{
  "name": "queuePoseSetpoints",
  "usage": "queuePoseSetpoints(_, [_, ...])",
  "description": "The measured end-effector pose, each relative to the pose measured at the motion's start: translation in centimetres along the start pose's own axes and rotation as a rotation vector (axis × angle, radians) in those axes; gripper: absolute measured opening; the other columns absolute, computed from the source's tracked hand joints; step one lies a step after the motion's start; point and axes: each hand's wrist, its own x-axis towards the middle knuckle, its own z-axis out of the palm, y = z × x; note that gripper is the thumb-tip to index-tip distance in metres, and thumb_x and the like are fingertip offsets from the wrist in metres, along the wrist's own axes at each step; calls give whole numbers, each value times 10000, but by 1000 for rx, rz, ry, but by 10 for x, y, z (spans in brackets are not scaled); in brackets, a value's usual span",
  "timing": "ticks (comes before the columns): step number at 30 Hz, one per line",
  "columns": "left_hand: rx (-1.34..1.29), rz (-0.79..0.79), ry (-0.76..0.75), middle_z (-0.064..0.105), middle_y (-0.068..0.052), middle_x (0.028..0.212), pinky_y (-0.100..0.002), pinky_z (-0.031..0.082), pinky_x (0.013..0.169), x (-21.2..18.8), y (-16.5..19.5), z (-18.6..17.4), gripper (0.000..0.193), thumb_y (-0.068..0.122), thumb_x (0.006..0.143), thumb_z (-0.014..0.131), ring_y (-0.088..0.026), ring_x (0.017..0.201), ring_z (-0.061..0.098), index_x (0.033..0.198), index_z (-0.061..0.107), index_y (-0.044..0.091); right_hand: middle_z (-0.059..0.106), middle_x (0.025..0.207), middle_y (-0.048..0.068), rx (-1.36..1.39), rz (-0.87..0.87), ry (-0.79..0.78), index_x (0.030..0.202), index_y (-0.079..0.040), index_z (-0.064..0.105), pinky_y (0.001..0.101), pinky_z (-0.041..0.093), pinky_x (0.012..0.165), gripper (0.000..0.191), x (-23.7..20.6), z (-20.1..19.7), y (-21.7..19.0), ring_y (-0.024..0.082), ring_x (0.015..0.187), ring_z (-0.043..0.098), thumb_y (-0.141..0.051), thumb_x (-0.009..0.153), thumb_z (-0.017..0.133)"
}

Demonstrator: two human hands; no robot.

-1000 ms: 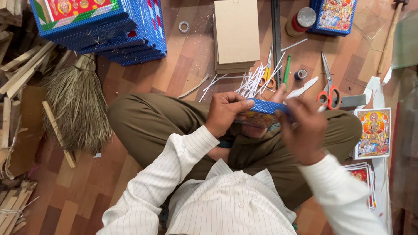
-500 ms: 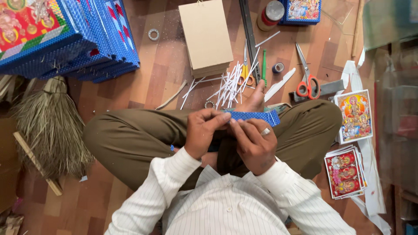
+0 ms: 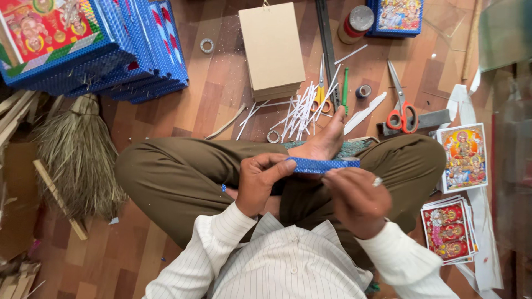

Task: The person sits cross-legged on the floor and cuts a printed religious poster with scissors, then folds and creases a strip of blue patterned paper and presses it around the edge of a small decorated board, assembling a decorative box front. Finished pieces and paper scraps lie around the work area.

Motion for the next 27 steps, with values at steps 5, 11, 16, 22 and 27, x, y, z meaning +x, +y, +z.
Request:
queuePoseSetpoints(5, [-49, 31, -20, 766, -83, 951, -273, 557, 852, -23, -12, -6, 100, -1, 908, 745, -123, 887, 683, 977, 761, -72, 731, 979, 115, 154, 413, 158, 1115, 22, 727, 255, 532, 806, 86, 11, 3, 69, 165, 865, 684, -5, 1045, 769])
queuePoseSetpoints(11, [-189, 69, 11, 750, -94, 975, -280, 546, 873, -28, -25, 0, 66, -27, 907, 746, -133, 911, 664, 961, 743, -66, 740, 942, 130, 36, 297, -287, 1017, -42, 791, 397, 549, 768, 173, 41, 93, 155, 300, 846, 708, -133, 874, 822])
queuePoseSetpoints(16, [-130, 50, 19, 739, -55, 919, -252, 525, 809, -25, -22, -2, 61, -24, 905, 745, -96, 851, 636, 958, 745, -54, 732, 901, 171, -137, 207, -564, 916, -84, 800, 479, 549, 804, 131, 48, 165, 179, 383, 865, 695, -187, 840, 774])
queuePoseSetpoints(22, [-45, 40, -6, 700, -11, 868, -228, 483, 711, -17, -17, -8, 55, 11, 935, 745, -58, 777, 578, 964, 743, -36, 717, 904, 214, -295, 414, -752, 896, -90, 790, 504, 564, 797, 136, 53, 209, 183, 428, 861, 694, -167, 805, 726])
queuePoseSetpoints(27, [-50, 72, -33, 720, -17, 919, -215, 508, 767, -12, -14, -8, 82, 17, 945, 736, -53, 827, 601, 994, 732, -48, 725, 884, 206, -194, 452, -719, 918, -86, 793, 488, 562, 794, 186, 55, 209, 185, 414, 843, 701, -170, 760, 741])
